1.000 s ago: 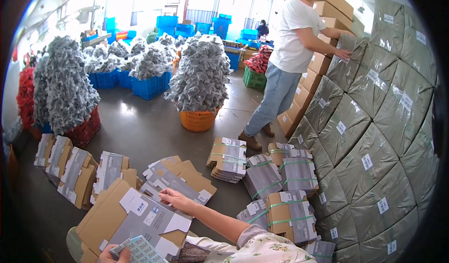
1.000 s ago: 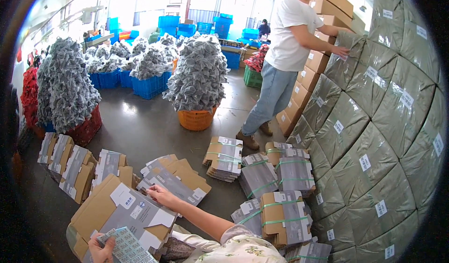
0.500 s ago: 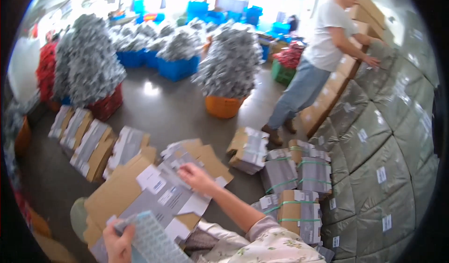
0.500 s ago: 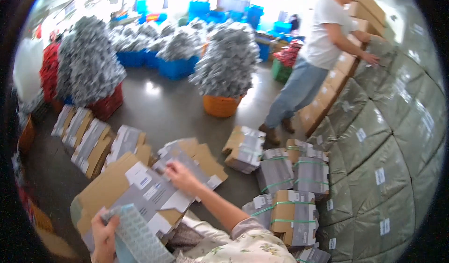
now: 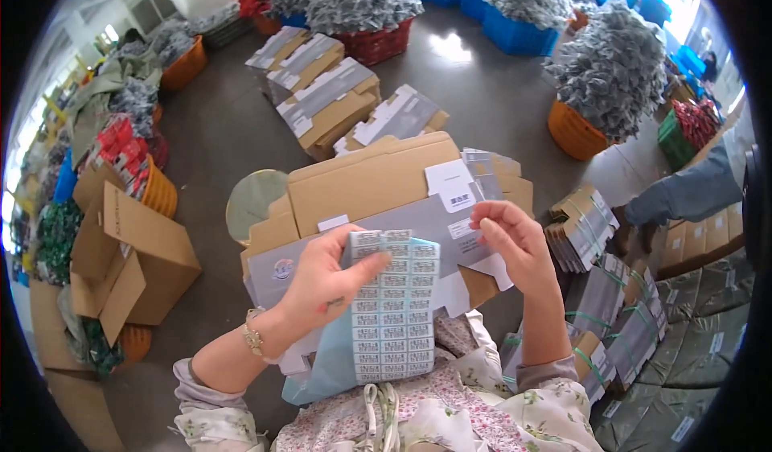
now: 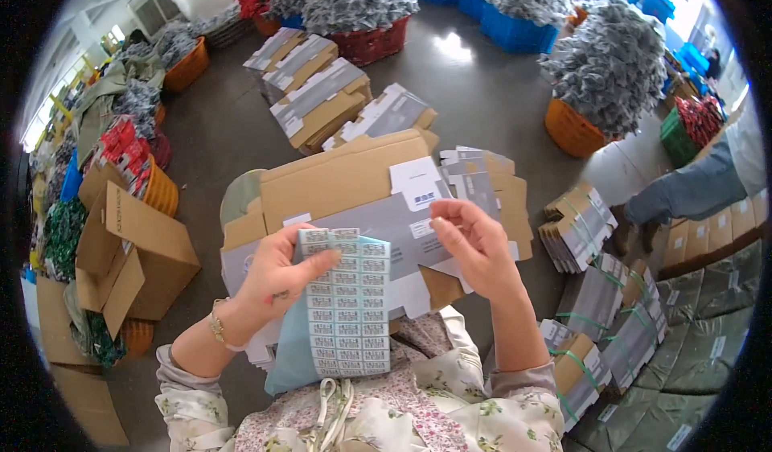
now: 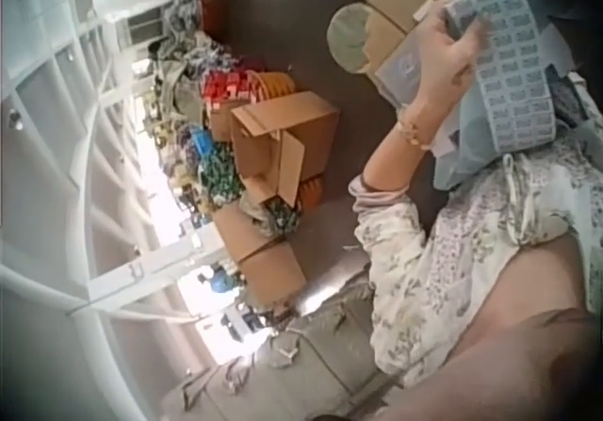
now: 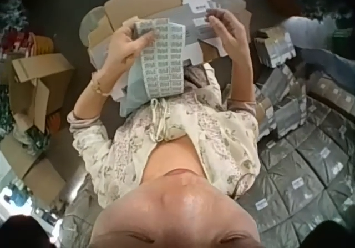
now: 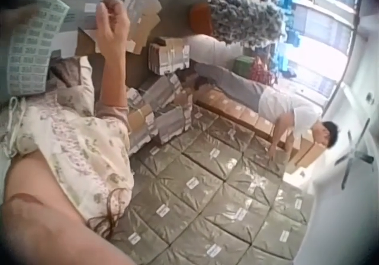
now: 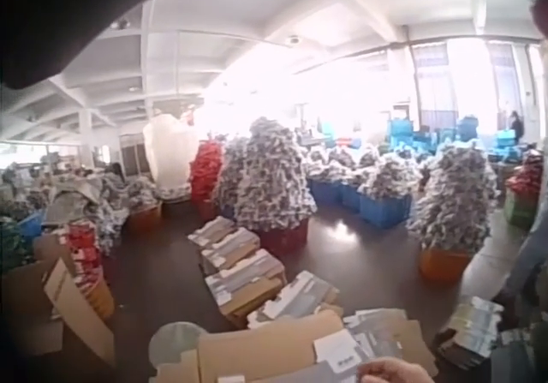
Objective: Peeling small stickers from a sheet and applying them to the surfaces of flat cardboard boxes.
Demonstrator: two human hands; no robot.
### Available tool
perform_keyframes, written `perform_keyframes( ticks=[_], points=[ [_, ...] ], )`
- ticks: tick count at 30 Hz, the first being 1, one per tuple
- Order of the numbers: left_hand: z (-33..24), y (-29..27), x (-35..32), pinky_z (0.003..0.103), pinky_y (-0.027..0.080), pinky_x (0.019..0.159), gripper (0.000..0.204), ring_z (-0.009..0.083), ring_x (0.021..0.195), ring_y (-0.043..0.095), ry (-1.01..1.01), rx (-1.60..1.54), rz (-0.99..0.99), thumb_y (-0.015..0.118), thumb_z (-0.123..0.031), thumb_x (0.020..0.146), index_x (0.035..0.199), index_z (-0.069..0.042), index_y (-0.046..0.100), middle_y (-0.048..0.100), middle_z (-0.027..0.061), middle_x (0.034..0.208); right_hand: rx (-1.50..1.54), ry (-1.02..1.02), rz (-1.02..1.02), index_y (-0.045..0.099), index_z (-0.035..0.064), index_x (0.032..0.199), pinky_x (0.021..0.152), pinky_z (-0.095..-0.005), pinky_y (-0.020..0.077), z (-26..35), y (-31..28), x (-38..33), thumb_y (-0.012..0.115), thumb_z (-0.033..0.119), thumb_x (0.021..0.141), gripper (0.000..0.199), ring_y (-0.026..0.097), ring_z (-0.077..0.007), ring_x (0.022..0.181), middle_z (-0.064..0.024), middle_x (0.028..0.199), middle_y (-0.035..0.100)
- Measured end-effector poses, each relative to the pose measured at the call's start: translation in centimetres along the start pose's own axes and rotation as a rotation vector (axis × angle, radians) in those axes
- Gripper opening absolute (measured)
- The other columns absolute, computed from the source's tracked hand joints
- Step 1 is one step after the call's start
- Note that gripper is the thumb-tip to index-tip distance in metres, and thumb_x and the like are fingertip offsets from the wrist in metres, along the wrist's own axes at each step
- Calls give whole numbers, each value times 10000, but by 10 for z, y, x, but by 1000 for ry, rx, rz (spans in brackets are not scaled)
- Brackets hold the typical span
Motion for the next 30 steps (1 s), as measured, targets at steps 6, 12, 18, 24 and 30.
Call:
perform_keyframes(
  ticks=[6,12,18,24,30],
  points=[
    [-3,22,5,200,357,517,119,2,618,457,-16,-7,50,666,-122,891,893,-21,603,592,-37,753,-152,-74,125,601,-28,1040,762,-220,448,20,29,0,594,61,922,148,543,-85,873,-42,1026,582],
    [-2,27,9,201,342,500,134,-3,598,437,-12,118,85,658,-143,901,878,-20,609,570,-50,700,-238,-183,164,622,-32,895,727,-230,443,27,45,4,624,21,879,55,524,-85,839,-60,1006,560],
    [9,25,7,208,402,579,139,15,675,485,-57,163,47,664,-146,903,915,-12,629,606,-33,763,-552,-237,75,618,-2,853,740,-289,451,25,-7,29,663,72,831,89,544,-177,910,-88,989,569],
    [14,23,7,211,426,607,139,22,709,506,-73,222,58,664,-139,905,941,-8,635,621,-30,791,-1018,-135,184,627,33,844,824,-370,444,2,-15,36,717,214,784,211,530,-306,999,-132,1018,574],
    [17,20,8,235,364,506,158,28,583,443,-29,155,29,664,-159,895,871,-11,616,562,-34,681,-1190,2,12,634,34,868,862,-400,439,2,-14,39,740,287,770,292,543,-319,1018,-150,1053,585]
  ],
)
Point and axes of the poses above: each hand's wrist, its own x-axis towards the middle knuckle, its own y-axis out of the palm, z = x × y, the point moved 5 cm from there along x, towards the middle knuckle
